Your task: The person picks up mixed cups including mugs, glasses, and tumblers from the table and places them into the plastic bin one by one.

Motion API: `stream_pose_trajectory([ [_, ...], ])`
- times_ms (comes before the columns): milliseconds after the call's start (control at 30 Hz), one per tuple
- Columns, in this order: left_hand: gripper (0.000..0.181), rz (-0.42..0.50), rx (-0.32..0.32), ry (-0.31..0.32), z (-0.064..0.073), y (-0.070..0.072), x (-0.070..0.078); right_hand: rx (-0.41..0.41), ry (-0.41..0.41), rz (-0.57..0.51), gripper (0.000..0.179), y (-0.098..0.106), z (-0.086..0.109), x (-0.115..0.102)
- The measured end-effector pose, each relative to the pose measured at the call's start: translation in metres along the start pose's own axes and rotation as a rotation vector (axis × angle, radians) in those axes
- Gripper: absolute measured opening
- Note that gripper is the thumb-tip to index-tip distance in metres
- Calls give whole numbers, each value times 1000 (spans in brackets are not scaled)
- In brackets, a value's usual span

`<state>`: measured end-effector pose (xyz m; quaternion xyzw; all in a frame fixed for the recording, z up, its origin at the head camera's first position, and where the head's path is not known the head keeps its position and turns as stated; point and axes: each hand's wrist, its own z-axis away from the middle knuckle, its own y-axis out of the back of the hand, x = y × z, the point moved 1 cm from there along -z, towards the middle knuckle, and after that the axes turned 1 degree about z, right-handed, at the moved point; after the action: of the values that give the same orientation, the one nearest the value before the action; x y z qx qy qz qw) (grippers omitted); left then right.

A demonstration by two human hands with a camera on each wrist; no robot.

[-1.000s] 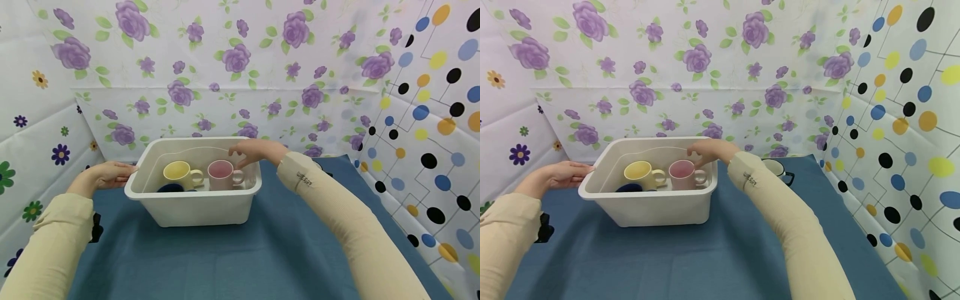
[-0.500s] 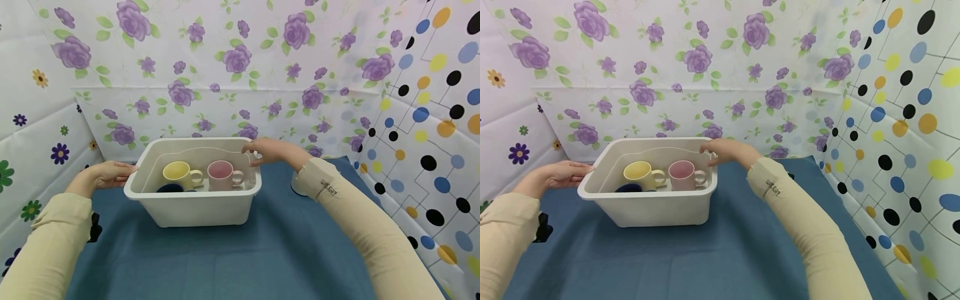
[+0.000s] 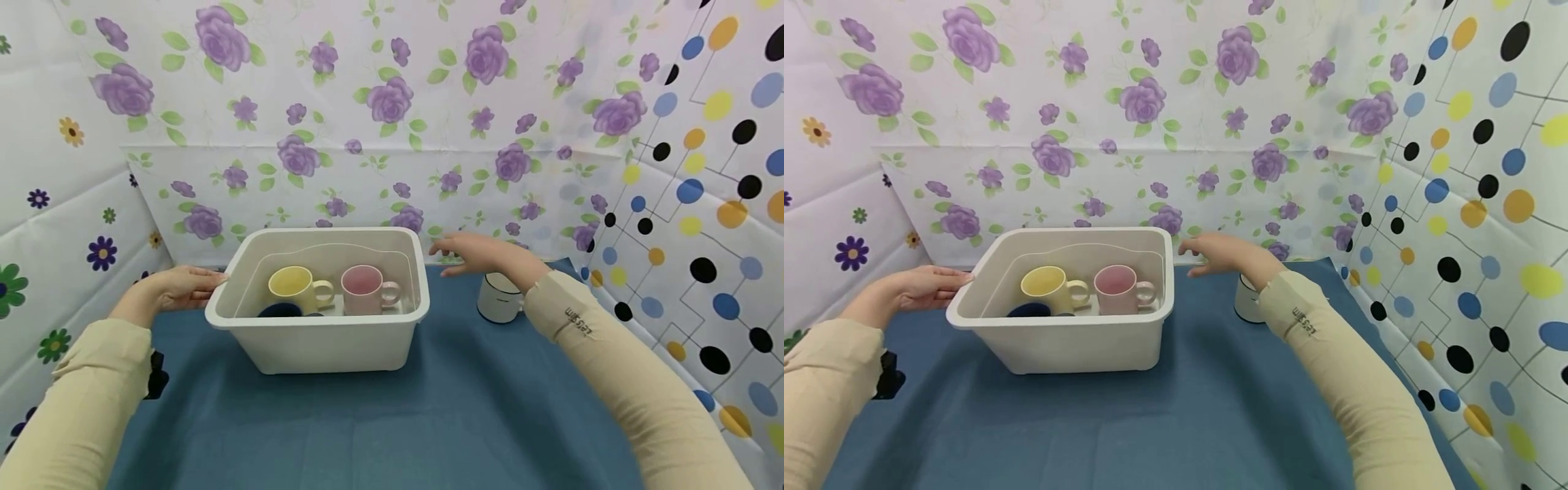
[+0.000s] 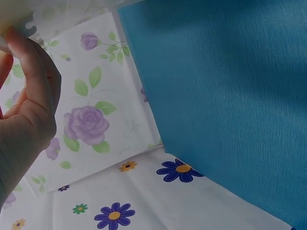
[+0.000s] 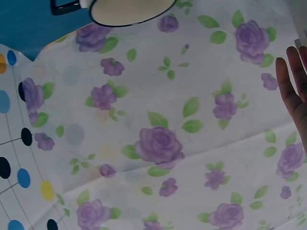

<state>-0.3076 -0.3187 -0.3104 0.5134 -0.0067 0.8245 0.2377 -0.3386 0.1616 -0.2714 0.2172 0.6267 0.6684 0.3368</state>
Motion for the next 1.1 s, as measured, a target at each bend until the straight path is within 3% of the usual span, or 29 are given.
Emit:
stream_pose_trajectory([
  [300,21,25,-1,3,1,1,0,-15,-51,-30,46,-14,18,22],
  [833,10,52,-4,3,5,1,0,13,-113,-136,50,-34,42,67],
  [1100,13,54,-7,-9,0,3,-3,28,-202,-87,47,-43,51,82],
])
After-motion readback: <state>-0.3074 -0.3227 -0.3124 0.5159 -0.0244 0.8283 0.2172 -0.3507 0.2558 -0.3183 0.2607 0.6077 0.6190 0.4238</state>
